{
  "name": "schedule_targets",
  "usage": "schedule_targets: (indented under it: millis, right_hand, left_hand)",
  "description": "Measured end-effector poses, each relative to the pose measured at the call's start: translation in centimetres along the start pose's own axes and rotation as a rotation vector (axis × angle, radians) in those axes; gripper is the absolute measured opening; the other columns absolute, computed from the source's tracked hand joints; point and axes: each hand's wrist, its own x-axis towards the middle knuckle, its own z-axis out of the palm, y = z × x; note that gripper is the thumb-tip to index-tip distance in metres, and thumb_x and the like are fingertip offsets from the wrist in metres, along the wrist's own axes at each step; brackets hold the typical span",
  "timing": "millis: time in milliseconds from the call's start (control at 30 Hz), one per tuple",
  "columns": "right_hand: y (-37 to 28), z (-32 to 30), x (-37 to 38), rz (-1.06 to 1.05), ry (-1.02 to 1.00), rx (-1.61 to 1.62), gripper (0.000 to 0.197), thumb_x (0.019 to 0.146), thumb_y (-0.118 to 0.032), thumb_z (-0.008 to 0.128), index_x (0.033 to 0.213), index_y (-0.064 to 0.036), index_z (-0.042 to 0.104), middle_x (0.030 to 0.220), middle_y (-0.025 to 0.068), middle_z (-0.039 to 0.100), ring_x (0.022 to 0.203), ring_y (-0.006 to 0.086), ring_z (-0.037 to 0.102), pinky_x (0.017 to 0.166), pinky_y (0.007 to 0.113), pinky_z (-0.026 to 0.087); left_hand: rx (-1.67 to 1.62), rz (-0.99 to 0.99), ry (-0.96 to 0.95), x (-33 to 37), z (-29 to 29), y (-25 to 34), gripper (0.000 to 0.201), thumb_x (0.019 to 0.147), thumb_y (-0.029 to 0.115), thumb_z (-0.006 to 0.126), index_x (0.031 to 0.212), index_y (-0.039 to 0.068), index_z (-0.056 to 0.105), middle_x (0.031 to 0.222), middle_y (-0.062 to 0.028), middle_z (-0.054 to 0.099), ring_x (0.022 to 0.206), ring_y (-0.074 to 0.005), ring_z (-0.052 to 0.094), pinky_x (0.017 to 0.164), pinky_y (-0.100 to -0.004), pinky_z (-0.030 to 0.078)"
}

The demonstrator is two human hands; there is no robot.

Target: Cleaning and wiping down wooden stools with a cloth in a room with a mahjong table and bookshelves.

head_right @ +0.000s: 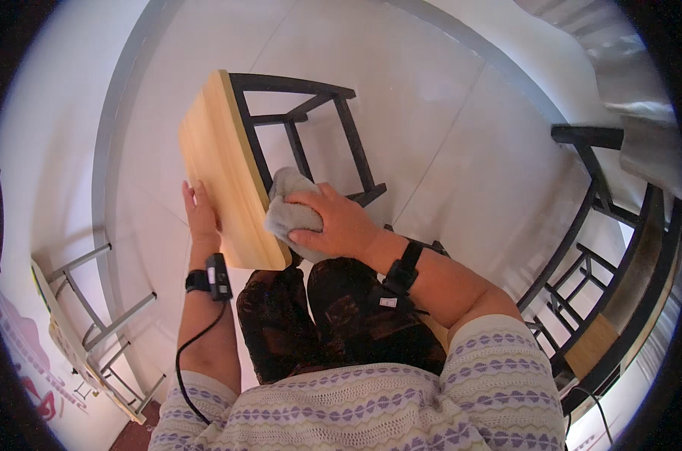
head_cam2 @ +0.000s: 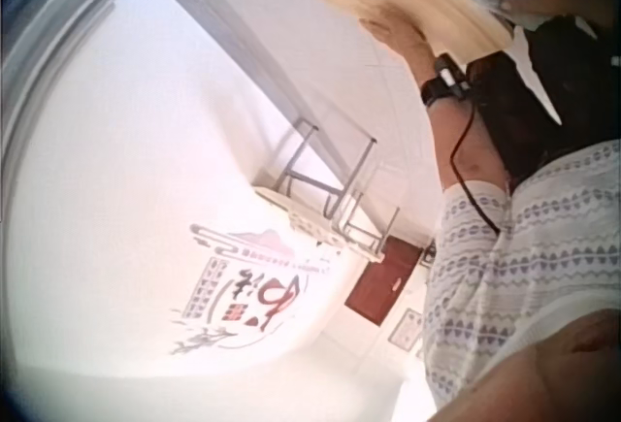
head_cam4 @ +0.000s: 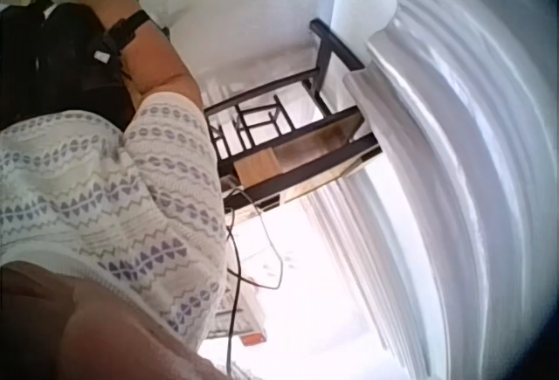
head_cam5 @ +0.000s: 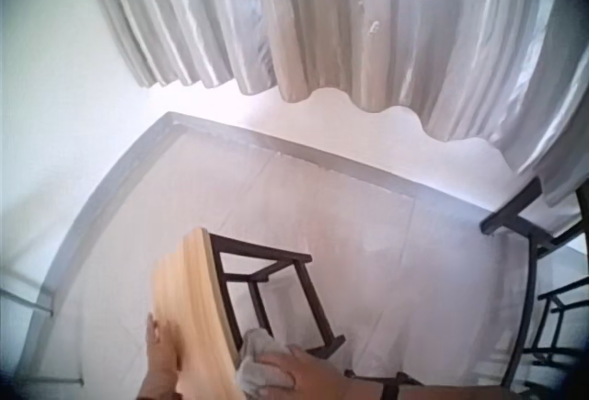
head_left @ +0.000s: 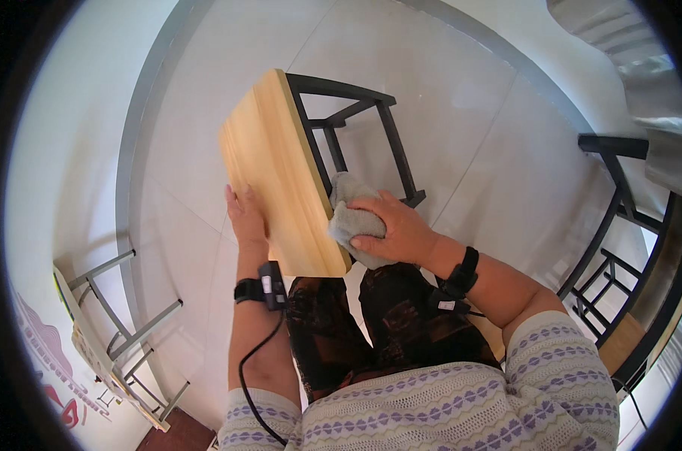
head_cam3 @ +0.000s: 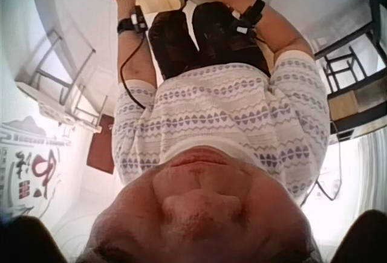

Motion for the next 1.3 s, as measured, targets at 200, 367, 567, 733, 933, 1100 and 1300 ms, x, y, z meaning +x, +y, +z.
schedule_targets:
  millis: [200,367,567,733,933,1100,1300]
  right_hand:
    - [2.1,1.2,0.5,0.093,0.023,-0.083,0.051,0.079,-0.039,0.069,0.126,-0.0238,0.052,0.104,0.0167,0.052,0.095,0.0388,0.059,0.081,0.043,0.050]
    - [4.5,1.9,0.8,0.079,-0.110,-0.216,0.051,0.080,-0.042,0.066,0.127,-0.0259,0.053,0.105,0.0166,0.053,0.095,0.0377,0.059,0.080,0.043,0.051]
    - [12.3,0.7,-1.5,0.003,-0.218,-0.438,0.050,0.080,-0.041,0.066,0.127,-0.0278,0.054,0.104,0.0164,0.054,0.095,0.0354,0.060,0.080,0.042,0.052]
    - [13.6,-1.9,-1.5,0.123,-0.219,-0.582,0.049,0.078,-0.038,0.068,0.125,-0.0275,0.056,0.104,0.0158,0.053,0.095,0.0343,0.060,0.080,0.041,0.052]
    - [13.6,-3.0,-1.4,0.145,-0.037,-0.665,0.045,0.079,-0.036,0.069,0.121,-0.0267,0.057,0.105,0.0126,0.052,0.093,0.0335,0.061,0.079,0.041,0.052]
    - [12.4,-2.0,-1.6,0.280,0.097,-0.414,0.042,0.080,-0.039,0.068,0.119,-0.0249,0.059,0.104,0.0117,0.053,0.093,0.0346,0.061,0.081,0.041,0.051]
    - [7.8,-0.4,-1.6,-0.107,-0.135,-0.242,0.046,0.077,-0.040,0.071,0.118,-0.0245,0.059,0.101,0.0135,0.053,0.092,0.0344,0.060,0.079,0.041,0.050]
  left_hand:
    - [0.198,-0.213,0.086,-0.2,2.2,2.9,0.070,0.094,0.050,0.047,0.144,0.004,0.032,0.147,-0.0221,0.029,0.133,-0.0333,0.034,0.108,-0.0392,0.032]
    - [0.030,-0.125,0.038,1.3,0.5,1.1,0.071,0.093,0.056,0.045,0.143,0.006,0.035,0.143,-0.0206,0.037,0.129,-0.0305,0.041,0.102,-0.0378,0.039]
    - [-0.139,-0.316,-0.065,0.8,1.9,-2.0,0.074,0.092,0.060,0.043,0.139,0.002,0.040,0.113,-0.0152,0.061,0.104,-0.0245,0.059,0.092,-0.0339,0.046]
    - [-0.228,-0.647,-0.183,-0.5,3.0,-2.5,0.069,0.092,0.063,0.038,0.128,0.005,0.052,0.107,-0.0081,0.063,0.094,-0.0180,0.061,0.084,-0.0311,0.048]
    - [-0.564,-0.881,-0.098,-0.4,3.1,-5.2,0.068,0.091,0.067,0.037,0.110,0.008,0.062,0.092,-0.0061,0.066,0.084,-0.0176,0.063,0.070,-0.0295,0.050]
    - [-0.421,-0.819,-0.021,-0.7,3.2,-6.2,0.066,0.091,0.065,0.041,0.110,0.006,0.062,0.094,-0.0076,0.066,0.082,-0.0197,0.064,0.071,-0.0330,0.054]
    - [-0.472,-0.807,0.083,-2.7,1.3,-5.9,0.073,0.091,0.063,0.041,0.124,-0.002,0.054,0.115,-0.0146,0.063,0.098,-0.0258,0.064,0.083,-0.0347,0.053]
